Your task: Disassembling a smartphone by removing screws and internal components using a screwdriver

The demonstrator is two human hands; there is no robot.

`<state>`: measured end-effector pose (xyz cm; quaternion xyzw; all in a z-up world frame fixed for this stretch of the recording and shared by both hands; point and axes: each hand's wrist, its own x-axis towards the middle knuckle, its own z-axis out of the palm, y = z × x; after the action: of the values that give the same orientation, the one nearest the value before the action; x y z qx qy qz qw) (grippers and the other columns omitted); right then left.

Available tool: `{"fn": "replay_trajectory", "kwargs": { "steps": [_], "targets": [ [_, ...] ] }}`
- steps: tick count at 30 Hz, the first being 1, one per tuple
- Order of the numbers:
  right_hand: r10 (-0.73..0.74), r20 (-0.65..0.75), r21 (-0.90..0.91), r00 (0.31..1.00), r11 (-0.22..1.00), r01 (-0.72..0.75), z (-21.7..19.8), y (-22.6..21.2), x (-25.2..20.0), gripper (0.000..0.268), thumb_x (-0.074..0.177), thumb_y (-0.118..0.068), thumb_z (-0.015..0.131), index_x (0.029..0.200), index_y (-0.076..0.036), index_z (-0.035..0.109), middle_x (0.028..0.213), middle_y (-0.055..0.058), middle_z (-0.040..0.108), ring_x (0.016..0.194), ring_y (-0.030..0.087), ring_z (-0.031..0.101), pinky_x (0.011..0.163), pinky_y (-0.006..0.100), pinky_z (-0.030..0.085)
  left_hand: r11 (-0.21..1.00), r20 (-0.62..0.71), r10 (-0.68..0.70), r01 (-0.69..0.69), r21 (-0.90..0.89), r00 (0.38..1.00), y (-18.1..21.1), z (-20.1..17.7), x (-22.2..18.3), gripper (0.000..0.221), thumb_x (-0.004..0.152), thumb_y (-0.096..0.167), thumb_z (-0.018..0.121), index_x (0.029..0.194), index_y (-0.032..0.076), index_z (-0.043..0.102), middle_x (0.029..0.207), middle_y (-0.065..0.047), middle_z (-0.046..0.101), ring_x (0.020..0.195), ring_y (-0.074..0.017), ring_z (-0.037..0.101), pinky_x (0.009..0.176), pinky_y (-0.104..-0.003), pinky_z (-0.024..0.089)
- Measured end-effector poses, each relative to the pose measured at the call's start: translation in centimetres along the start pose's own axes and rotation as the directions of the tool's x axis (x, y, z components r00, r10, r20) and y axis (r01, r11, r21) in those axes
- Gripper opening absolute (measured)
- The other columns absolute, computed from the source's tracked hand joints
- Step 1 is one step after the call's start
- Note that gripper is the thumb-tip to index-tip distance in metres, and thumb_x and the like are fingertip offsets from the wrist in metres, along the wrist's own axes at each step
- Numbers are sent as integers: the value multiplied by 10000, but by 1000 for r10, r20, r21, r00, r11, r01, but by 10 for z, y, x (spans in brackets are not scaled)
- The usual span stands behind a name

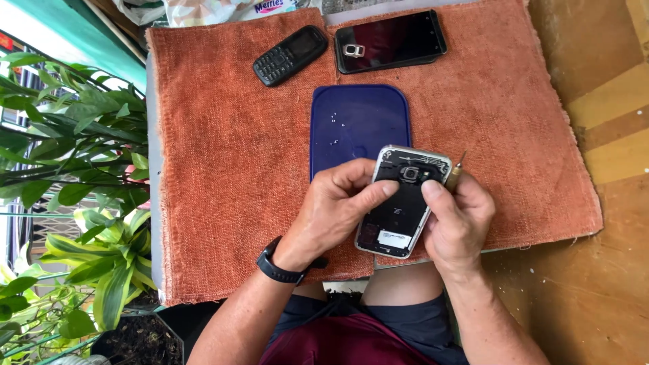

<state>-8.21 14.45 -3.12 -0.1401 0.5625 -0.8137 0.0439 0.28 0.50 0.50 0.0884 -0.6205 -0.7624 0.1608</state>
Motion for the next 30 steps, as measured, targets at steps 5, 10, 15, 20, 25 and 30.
{"fn": "replay_trajectory", "kwargs": {
  "steps": [5,10,15,20,25,30],
  "targets": [
    [-37,7,2,999,999,37,-11,11,8,130,817,-70,759,916,-10,698,696,79,622,595,48,544,475,200,434,1000,11,9,-10,10,1000,-2,6,2,178,957,146,753,1125,89,756,832,-43,779,868,-43,626,824,-274,573],
    [-82,38,-63,996,994,85,-25,26,4,144,814,-61,759,942,-15,711,718,79,635,653,62,568,564,205,482,994,10,-13,14,-107,1000,-3,1,5,233,973,152,743,1195,81,745,885,-51,790,886,-44,669,846,-273,589],
    [-82,46,-37,996,996,84,-5,17,-2,131,840,-113,749,927,-43,681,745,26,615,696,39,517,593,211,448,974,-4,-76,73,-213,997,-13,-5,3,195,988,115,710,1172,58,745,857,-41,781,852,-44,684,791,-245,606],
    [-106,93,-111,990,987,117,-18,25,4,93,891,-61,738,970,-17,712,741,85,644,672,66,531,658,225,496,979,17,-81,83,-186,997,-7,-5,2,169,986,95,706,1138,35,750,852,-91,785,836,-81,718,753,-266,629],
    [-130,137,-142,982,978,150,-16,20,1,113,863,-80,739,920,1,684,700,65,604,671,52,521,617,215,459,967,11,-96,96,-237,995,-16,-3,3,107,975,133,728,1043,57,759,789,-58,759,782,-58,686,695,-239,607],
    [-117,163,-153,980,978,142,-13,25,0,85,863,-76,729,881,-9,680,653,45,571,649,29,494,584,197,425,987,-53,-52,43,-158,997,-24,-6,6,111,957,154,740,884,70,740,660,-34,699,682,-29,623,582,-198,553]
  ]
}}
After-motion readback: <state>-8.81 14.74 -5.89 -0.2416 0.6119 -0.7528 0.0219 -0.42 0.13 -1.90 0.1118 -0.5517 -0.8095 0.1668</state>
